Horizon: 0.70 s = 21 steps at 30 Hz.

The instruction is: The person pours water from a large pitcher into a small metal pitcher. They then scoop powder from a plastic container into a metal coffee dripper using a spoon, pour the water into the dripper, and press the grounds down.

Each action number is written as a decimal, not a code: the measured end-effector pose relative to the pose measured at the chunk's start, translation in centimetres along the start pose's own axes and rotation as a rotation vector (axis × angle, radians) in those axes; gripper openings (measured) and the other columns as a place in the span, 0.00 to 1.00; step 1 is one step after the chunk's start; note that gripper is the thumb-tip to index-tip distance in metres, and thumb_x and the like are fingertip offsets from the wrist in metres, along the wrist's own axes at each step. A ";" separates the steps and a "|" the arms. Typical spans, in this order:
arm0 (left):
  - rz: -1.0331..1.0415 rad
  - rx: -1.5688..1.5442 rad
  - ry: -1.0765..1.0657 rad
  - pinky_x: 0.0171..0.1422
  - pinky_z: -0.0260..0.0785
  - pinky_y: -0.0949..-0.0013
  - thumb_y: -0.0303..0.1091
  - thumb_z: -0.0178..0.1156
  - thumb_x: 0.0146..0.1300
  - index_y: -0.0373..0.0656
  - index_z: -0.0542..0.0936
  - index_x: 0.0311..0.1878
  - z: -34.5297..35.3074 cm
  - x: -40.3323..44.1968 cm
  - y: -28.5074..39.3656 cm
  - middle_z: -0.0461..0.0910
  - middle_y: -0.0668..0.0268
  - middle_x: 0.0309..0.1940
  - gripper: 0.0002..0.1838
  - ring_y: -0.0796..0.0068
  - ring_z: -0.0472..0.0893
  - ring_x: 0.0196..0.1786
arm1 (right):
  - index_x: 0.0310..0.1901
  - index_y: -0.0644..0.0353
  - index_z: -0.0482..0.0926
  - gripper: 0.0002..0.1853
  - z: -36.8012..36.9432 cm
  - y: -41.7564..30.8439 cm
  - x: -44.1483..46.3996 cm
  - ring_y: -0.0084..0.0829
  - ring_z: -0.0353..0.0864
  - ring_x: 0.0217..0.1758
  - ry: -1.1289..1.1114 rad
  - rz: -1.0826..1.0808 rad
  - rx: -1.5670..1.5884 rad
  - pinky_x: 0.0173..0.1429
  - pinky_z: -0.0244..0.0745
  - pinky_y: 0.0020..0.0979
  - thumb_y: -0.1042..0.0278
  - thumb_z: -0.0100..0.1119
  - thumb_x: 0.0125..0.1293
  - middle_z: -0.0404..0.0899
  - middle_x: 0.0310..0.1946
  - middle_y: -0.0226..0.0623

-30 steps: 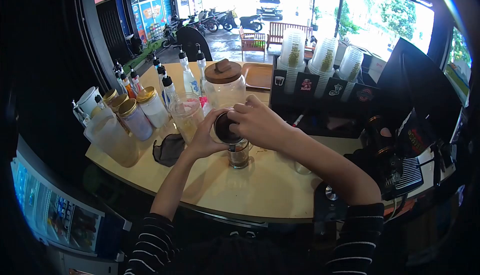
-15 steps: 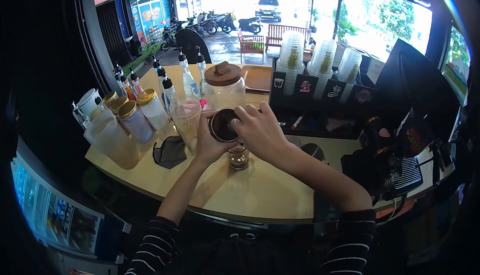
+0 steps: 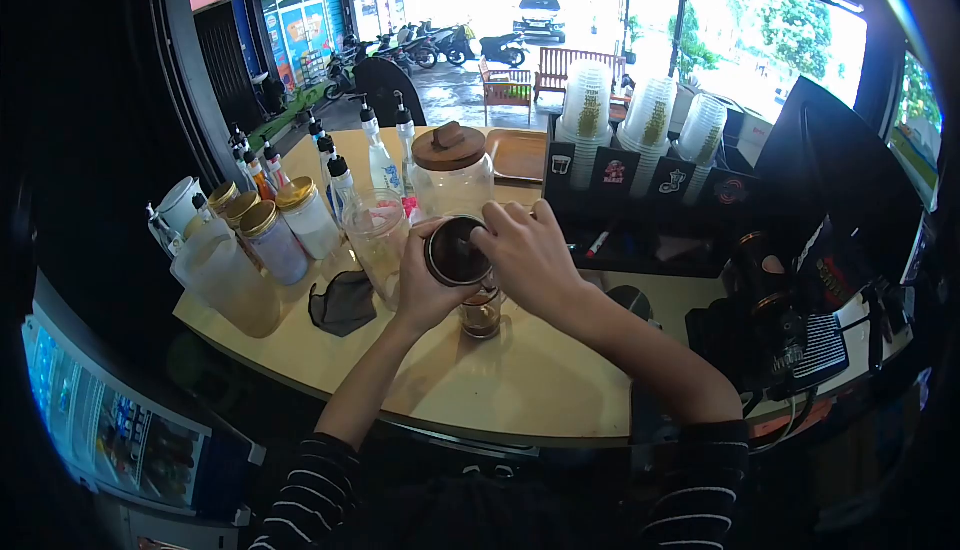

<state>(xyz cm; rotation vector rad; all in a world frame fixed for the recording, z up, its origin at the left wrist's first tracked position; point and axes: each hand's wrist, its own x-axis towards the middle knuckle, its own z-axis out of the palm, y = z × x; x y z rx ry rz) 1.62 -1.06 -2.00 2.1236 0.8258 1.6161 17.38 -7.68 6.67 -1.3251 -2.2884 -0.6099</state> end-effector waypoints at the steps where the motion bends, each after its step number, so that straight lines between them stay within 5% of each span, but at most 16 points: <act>1: 0.011 -0.030 -0.009 0.62 0.69 0.64 0.34 0.81 0.32 0.41 0.65 0.54 0.1 0.1 0.0 0.71 0.58 0.53 0.44 0.66 0.75 0.55 | 0.35 0.54 0.79 0.09 0.1 0.2 0.1 0.28 0.74 0.45 0.042 0.000 -0.035 0.48 0.61 0.34 0.71 0.60 0.49 0.71 0.37 0.30; 4: 0.025 -0.012 -0.026 0.63 0.69 0.64 0.34 0.81 0.33 0.40 0.65 0.55 -0.3 0.1 0.3 0.71 0.58 0.54 0.44 0.65 0.75 0.56 | 0.35 0.54 0.80 0.08 -0.7 -0.1 0.3 0.28 0.74 0.46 -0.098 -0.008 0.045 0.49 0.61 0.35 0.72 0.60 0.50 0.71 0.37 0.30; 7: 0.032 -0.005 -0.044 0.63 0.68 0.64 0.34 0.81 0.32 0.40 0.66 0.56 -0.3 0.2 0.2 0.72 0.57 0.55 0.45 0.65 0.75 0.57 | 0.33 0.53 0.80 0.09 0.0 0.0 0.7 0.26 0.73 0.42 0.114 -0.050 -0.016 0.44 0.59 0.34 0.76 0.58 0.49 0.71 0.34 0.29; 12: 0.065 0.021 -0.110 0.63 0.68 0.64 0.34 0.80 0.34 0.40 0.67 0.57 -1.3 0.7 -0.2 0.72 0.59 0.55 0.44 0.66 0.75 0.58 | 0.33 0.52 0.80 0.08 -0.2 0.1 0.6 0.26 0.73 0.42 0.021 -0.127 0.019 0.46 0.60 0.33 0.74 0.59 0.49 0.71 0.34 0.28; 14: -0.003 -0.116 -0.163 0.72 0.52 0.51 0.39 0.77 0.34 0.46 0.67 0.59 -1.5 1.0 -0.6 0.74 0.62 0.53 0.44 0.56 0.71 0.59 | 0.32 0.52 0.80 0.08 0.0 0.4 0.4 0.25 0.73 0.42 0.046 -0.169 -0.032 0.47 0.60 0.33 0.74 0.59 0.48 0.71 0.34 0.28; 21: 0.061 -0.002 -0.285 0.75 0.48 0.50 0.38 0.77 0.33 0.46 0.67 0.60 -3.0 1.8 -0.2 0.75 0.62 0.54 0.46 0.58 0.72 0.60 | 0.32 0.52 0.82 0.06 -1.4 0.9 1.1 0.24 0.73 0.48 -0.057 -0.265 -0.147 0.50 0.64 0.34 0.69 0.60 0.51 0.75 0.39 0.28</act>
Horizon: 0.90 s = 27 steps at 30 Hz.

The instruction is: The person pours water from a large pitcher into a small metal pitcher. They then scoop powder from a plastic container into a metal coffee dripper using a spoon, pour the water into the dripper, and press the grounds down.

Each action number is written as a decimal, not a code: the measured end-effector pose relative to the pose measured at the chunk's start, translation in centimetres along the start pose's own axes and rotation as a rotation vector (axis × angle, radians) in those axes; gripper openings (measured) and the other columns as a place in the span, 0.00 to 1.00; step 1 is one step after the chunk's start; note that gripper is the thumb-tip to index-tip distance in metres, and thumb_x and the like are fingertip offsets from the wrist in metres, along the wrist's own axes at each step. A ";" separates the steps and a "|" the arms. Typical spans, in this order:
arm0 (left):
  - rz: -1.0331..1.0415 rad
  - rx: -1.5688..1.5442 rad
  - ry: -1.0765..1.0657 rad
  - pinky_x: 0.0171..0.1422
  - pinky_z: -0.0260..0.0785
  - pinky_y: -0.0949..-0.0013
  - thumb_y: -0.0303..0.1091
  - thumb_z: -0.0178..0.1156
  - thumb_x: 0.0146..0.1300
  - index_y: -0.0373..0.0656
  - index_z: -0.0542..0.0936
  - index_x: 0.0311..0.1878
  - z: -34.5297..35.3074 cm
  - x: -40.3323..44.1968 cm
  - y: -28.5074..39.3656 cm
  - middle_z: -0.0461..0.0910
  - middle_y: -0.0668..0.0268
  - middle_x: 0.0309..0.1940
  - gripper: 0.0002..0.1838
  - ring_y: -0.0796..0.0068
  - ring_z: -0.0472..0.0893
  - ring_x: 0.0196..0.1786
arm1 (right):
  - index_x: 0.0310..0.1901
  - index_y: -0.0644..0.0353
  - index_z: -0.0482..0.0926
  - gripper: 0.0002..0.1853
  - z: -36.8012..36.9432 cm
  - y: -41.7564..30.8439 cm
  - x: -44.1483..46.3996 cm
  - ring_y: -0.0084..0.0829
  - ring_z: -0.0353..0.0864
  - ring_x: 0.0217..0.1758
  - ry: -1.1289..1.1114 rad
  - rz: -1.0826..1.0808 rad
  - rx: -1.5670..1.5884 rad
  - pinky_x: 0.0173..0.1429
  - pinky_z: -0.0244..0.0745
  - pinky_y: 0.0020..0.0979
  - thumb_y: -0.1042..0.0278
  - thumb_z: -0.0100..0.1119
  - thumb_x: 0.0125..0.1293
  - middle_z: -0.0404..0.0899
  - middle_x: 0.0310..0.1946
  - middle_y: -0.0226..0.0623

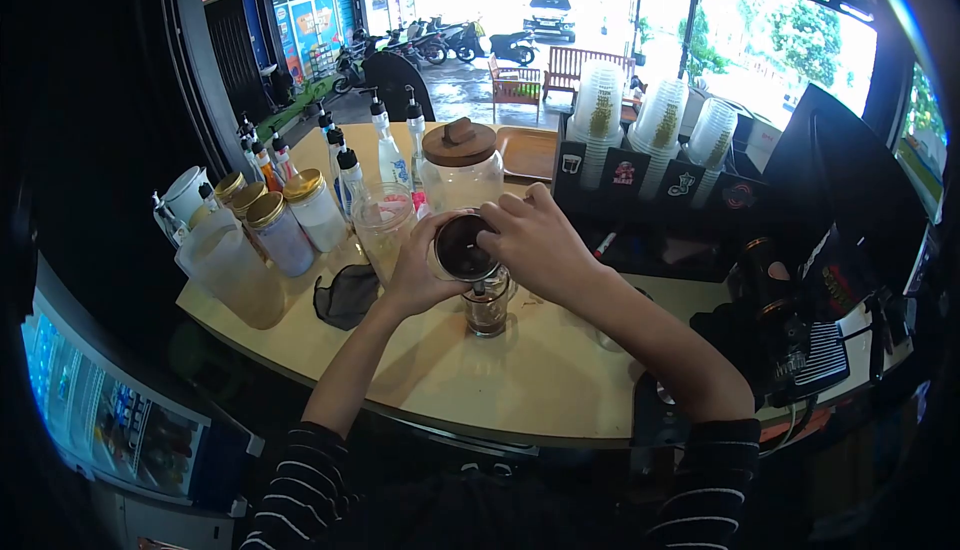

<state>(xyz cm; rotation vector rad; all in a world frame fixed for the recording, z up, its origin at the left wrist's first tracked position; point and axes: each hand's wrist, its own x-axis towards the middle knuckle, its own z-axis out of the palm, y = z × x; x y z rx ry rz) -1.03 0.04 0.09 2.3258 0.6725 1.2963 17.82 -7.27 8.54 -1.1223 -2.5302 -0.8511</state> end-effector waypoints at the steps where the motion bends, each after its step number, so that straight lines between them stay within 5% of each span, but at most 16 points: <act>1: -0.003 -0.004 -0.003 0.75 0.48 0.51 0.38 0.77 0.33 0.46 0.67 0.60 0.0 0.0 0.0 0.75 0.61 0.54 0.46 0.58 0.72 0.60 | 0.32 0.51 0.82 0.05 0.1 0.0 0.0 0.24 0.73 0.48 0.040 -0.011 -0.044 0.50 0.64 0.33 0.68 0.59 0.51 0.75 0.39 0.28; 9: -0.061 -0.090 0.042 0.70 0.55 0.54 0.39 0.77 0.34 0.46 0.68 0.58 0.4 -0.2 -0.2 0.74 0.61 0.53 0.43 0.56 0.72 0.59 | 0.31 0.52 0.79 0.07 0.5 -0.2 0.1 0.24 0.72 0.42 0.088 -0.011 0.044 0.46 0.61 0.32 0.73 0.60 0.48 0.71 0.34 0.28; 11: 0.007 0.029 0.118 0.61 0.69 0.62 0.35 0.79 0.31 0.42 0.68 0.56 0.8 -0.2 -0.3 0.74 0.61 0.51 0.44 0.64 0.76 0.54 | 0.30 0.53 0.79 0.07 0.5 -0.6 0.1 0.24 0.73 0.42 0.092 0.002 0.086 0.45 0.61 0.32 0.73 0.60 0.47 0.71 0.34 0.28; 18: 0.023 0.188 0.248 0.60 0.68 0.61 0.37 0.80 0.31 0.43 0.68 0.54 1.3 -0.3 0.8 0.74 0.60 0.51 0.43 0.63 0.75 0.54 | 0.31 0.54 0.78 0.07 0.7 -1.6 0.1 0.26 0.73 0.40 0.092 0.079 0.032 0.43 0.61 0.32 0.73 0.59 0.47 0.71 0.34 0.28; 27: -0.082 0.027 0.188 0.62 0.67 0.61 0.36 0.80 0.31 0.41 0.68 0.56 2.3 -0.7 0.0 0.73 0.60 0.52 0.44 0.63 0.74 0.56 | 0.33 0.54 0.79 0.08 1.1 -1.4 -0.6 0.26 0.75 0.43 0.081 0.098 0.021 0.45 0.63 0.32 0.68 0.61 0.48 0.72 0.35 0.29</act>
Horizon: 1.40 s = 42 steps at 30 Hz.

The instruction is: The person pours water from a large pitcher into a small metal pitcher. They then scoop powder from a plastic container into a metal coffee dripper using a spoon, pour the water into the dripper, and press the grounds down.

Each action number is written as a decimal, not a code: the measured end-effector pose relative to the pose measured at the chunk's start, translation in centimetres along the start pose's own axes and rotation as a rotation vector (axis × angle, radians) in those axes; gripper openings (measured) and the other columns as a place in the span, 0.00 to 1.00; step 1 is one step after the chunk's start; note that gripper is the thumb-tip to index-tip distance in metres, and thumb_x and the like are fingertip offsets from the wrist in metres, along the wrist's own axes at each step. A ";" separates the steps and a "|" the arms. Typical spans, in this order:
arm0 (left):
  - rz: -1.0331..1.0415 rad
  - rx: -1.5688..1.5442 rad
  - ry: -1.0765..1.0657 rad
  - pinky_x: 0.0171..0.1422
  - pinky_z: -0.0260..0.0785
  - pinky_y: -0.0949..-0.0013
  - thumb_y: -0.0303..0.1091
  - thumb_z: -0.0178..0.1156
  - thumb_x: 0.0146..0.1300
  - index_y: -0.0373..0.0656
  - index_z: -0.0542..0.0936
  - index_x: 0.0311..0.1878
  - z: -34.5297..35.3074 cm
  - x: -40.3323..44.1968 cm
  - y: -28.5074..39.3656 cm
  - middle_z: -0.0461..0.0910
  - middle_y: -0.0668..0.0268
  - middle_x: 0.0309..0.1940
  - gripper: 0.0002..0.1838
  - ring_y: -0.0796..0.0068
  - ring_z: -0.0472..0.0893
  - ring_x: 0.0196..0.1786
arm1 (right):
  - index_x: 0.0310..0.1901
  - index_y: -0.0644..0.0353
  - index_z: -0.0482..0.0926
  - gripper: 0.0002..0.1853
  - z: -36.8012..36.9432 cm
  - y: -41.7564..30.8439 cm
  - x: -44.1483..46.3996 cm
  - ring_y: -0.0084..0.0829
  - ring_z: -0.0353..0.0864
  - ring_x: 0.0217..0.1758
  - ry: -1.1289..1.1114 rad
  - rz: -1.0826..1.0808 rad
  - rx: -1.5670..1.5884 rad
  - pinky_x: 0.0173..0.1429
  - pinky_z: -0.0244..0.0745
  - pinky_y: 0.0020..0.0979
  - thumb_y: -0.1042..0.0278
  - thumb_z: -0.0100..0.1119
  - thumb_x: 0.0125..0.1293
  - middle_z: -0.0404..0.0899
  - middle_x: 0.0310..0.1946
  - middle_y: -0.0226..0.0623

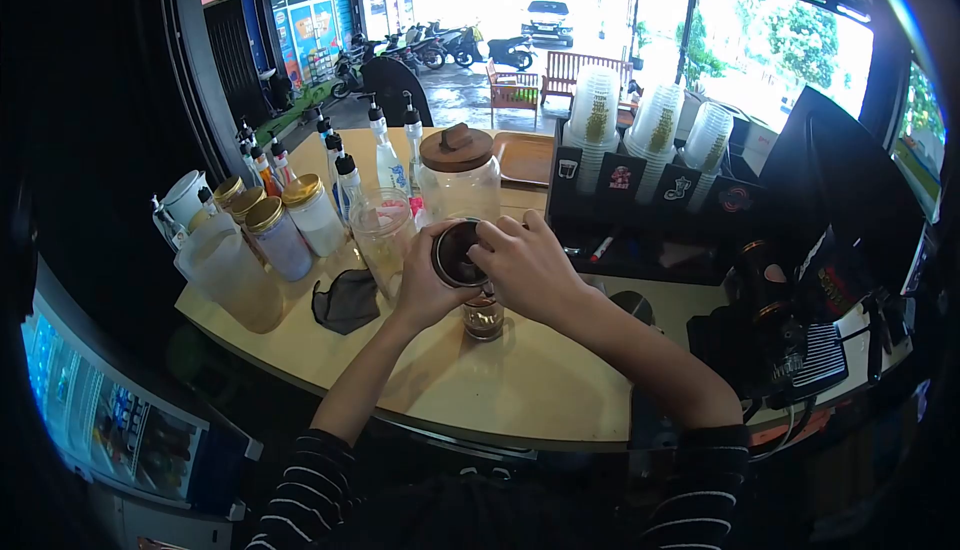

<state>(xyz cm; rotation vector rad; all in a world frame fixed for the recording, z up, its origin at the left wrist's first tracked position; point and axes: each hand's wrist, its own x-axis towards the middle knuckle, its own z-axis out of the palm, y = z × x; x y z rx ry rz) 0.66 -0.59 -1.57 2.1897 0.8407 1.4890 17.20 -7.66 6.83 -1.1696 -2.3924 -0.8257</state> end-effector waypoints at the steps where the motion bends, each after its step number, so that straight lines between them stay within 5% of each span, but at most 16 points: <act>1: 0.018 -0.020 -0.021 0.63 0.66 0.61 0.36 0.80 0.31 0.42 0.68 0.56 -0.1 0.1 0.0 0.73 0.59 0.53 0.44 0.63 0.74 0.57 | 0.33 0.54 0.79 0.07 0.1 0.0 -0.1 0.27 0.75 0.43 -0.016 -0.003 -0.014 0.46 0.63 0.32 0.68 0.60 0.49 0.73 0.35 0.29; 23: 0.004 -0.051 -0.137 0.66 0.65 0.63 0.31 0.77 0.32 0.43 0.67 0.58 -1.4 0.4 -0.1 0.73 0.60 0.56 0.44 0.65 0.74 0.59 | 0.32 0.52 0.79 0.08 0.0 0.5 0.9 0.25 0.72 0.42 0.009 -0.204 0.020 0.46 0.63 0.31 0.72 0.60 0.47 0.72 0.34 0.27; 26: -0.004 -0.125 -0.040 0.65 0.61 0.57 0.37 0.78 0.33 0.47 0.67 0.58 -0.7 0.3 -0.6 0.72 0.62 0.55 0.44 0.57 0.70 0.59 | 0.31 0.53 0.78 0.08 0.2 0.4 0.8 0.26 0.72 0.40 0.114 -0.076 -0.007 0.44 0.62 0.31 0.73 0.60 0.47 0.72 0.33 0.27; 30: -0.023 -0.090 0.038 0.65 0.59 0.57 0.39 0.79 0.33 0.47 0.67 0.57 -0.5 0.3 -0.3 0.73 0.62 0.54 0.44 0.58 0.69 0.58 | 0.33 0.53 0.77 0.09 0.0 0.1 0.5 0.27 0.73 0.39 0.072 -0.001 0.034 0.42 0.61 0.32 0.74 0.59 0.47 0.71 0.33 0.28; 32: 0.007 -0.026 0.059 0.63 0.66 0.63 0.38 0.81 0.32 0.41 0.67 0.53 -0.3 0.3 0.4 0.73 0.59 0.51 0.43 0.66 0.74 0.56 | 0.34 0.53 0.77 0.10 0.0 0.0 0.4 0.28 0.73 0.39 0.096 0.029 -0.001 0.42 0.61 0.32 0.74 0.59 0.47 0.71 0.33 0.28; 42: 0.054 0.101 0.097 0.62 0.66 0.61 0.40 0.82 0.31 0.42 0.65 0.53 0.3 0.0 1.4 0.73 0.58 0.52 0.45 0.61 0.74 0.56 | 0.33 0.54 0.76 0.09 0.2 -0.7 0.0 0.27 0.74 0.41 0.070 0.049 -0.035 0.40 0.65 0.30 0.67 0.60 0.49 0.71 0.35 0.29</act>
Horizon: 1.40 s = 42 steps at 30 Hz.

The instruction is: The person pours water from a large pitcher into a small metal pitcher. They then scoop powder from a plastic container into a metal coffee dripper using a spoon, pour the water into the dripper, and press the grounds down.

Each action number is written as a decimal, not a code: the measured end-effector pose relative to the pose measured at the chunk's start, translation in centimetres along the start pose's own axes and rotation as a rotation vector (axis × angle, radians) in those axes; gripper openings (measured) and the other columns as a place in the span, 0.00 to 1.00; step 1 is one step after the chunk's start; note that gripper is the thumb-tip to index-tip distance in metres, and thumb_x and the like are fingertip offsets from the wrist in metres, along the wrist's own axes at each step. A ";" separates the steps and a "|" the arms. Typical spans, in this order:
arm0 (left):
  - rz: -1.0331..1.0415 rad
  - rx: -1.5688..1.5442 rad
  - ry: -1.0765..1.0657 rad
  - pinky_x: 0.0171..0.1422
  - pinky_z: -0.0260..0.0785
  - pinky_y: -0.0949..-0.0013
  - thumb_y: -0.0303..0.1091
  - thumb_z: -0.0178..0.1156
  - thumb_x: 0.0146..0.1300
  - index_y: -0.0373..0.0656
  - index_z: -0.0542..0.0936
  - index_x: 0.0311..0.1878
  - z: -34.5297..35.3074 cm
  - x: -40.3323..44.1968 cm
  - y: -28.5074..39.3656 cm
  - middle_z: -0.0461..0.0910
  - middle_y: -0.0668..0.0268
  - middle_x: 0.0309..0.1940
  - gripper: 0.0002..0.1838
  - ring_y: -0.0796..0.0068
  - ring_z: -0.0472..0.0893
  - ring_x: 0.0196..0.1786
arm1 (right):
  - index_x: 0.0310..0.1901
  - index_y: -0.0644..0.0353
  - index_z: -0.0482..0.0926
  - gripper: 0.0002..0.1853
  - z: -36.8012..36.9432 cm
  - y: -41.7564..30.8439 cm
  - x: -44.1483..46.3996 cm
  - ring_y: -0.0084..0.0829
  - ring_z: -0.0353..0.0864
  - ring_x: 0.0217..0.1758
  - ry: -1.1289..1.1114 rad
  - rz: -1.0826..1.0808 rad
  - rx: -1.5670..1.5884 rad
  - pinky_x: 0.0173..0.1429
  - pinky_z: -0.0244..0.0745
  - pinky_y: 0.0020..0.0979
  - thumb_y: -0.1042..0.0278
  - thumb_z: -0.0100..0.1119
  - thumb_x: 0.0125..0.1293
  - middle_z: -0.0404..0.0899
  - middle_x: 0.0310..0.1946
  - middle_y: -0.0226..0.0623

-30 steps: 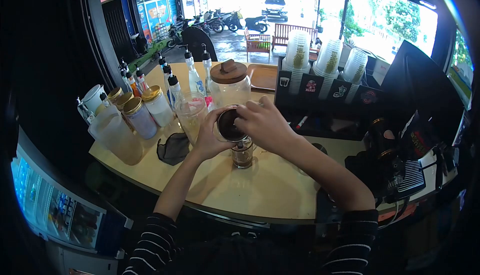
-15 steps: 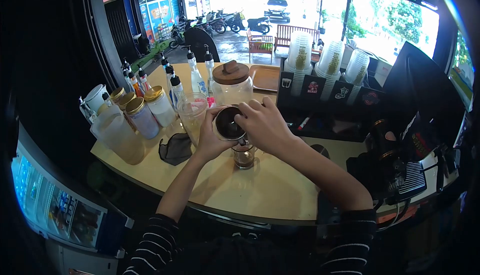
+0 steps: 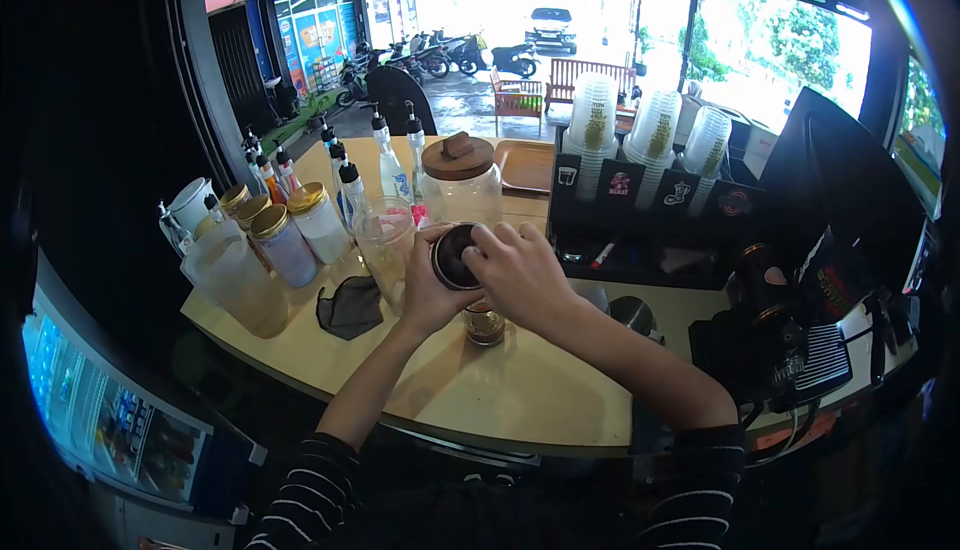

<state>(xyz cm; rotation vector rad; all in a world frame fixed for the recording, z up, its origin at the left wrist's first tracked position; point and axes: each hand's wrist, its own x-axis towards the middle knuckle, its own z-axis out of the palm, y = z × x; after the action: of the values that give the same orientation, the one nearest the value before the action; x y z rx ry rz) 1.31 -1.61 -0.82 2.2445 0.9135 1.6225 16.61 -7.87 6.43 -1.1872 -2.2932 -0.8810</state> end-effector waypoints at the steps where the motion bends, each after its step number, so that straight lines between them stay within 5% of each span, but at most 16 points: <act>1: -0.026 -0.084 0.002 0.63 0.61 0.59 0.39 0.80 0.31 0.45 0.66 0.54 0.3 -0.1 -0.4 0.73 0.61 0.54 0.45 0.60 0.73 0.56 | 0.33 0.54 0.76 0.09 0.1 -0.2 -0.2 0.27 0.74 0.41 -0.013 -0.008 0.031 0.40 0.65 0.31 0.67 0.60 0.49 0.71 0.35 0.29; 29: 0.023 -0.030 -0.161 0.64 0.57 0.60 0.38 0.76 0.32 0.49 0.69 0.59 -1.4 0.6 0.4 0.76 0.65 0.53 0.44 0.63 0.74 0.56 | 0.34 0.52 0.78 0.07 -0.3 2.3 -0.1 0.27 0.76 0.46 -0.146 -0.052 0.191 0.47 0.69 0.30 0.70 0.59 0.52 0.73 0.36 0.29; 33: 0.005 -0.077 -0.332 0.64 0.62 0.60 0.36 0.78 0.31 0.44 0.67 0.61 -2.2 1.8 -0.3 0.75 0.60 0.53 0.47 0.60 0.72 0.58 | 0.32 0.51 0.80 0.04 -1.2 3.2 0.3 0.23 0.74 0.49 -0.104 -0.220 0.043 0.53 0.66 0.33 0.67 0.59 0.54 0.76 0.40 0.26; 35: 0.037 -0.078 -0.406 0.71 0.55 0.57 0.36 0.74 0.32 0.48 0.67 0.61 -2.8 2.2 0.4 0.76 0.61 0.53 0.46 0.58 0.72 0.59 | 0.32 0.51 0.81 0.04 -1.7 3.4 1.1 0.23 0.74 0.50 -0.177 -0.274 0.027 0.54 0.65 0.33 0.66 0.59 0.54 0.77 0.40 0.25; 42: 0.091 -0.122 -0.493 0.71 0.57 0.56 0.35 0.75 0.31 0.46 0.67 0.62 -3.0 2.8 -0.2 0.75 0.59 0.52 0.47 0.57 0.72 0.60 | 0.29 0.51 0.82 0.04 -2.1 3.9 2.3 0.24 0.74 0.49 -0.154 -0.436 -0.155 0.58 0.63 0.34 0.66 0.58 0.54 0.78 0.38 0.24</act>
<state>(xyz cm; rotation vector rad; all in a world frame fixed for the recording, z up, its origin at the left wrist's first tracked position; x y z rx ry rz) -0.96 -0.29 2.33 2.4564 0.5735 1.0366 18.74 -6.34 10.65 -0.8468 -2.7088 -1.1731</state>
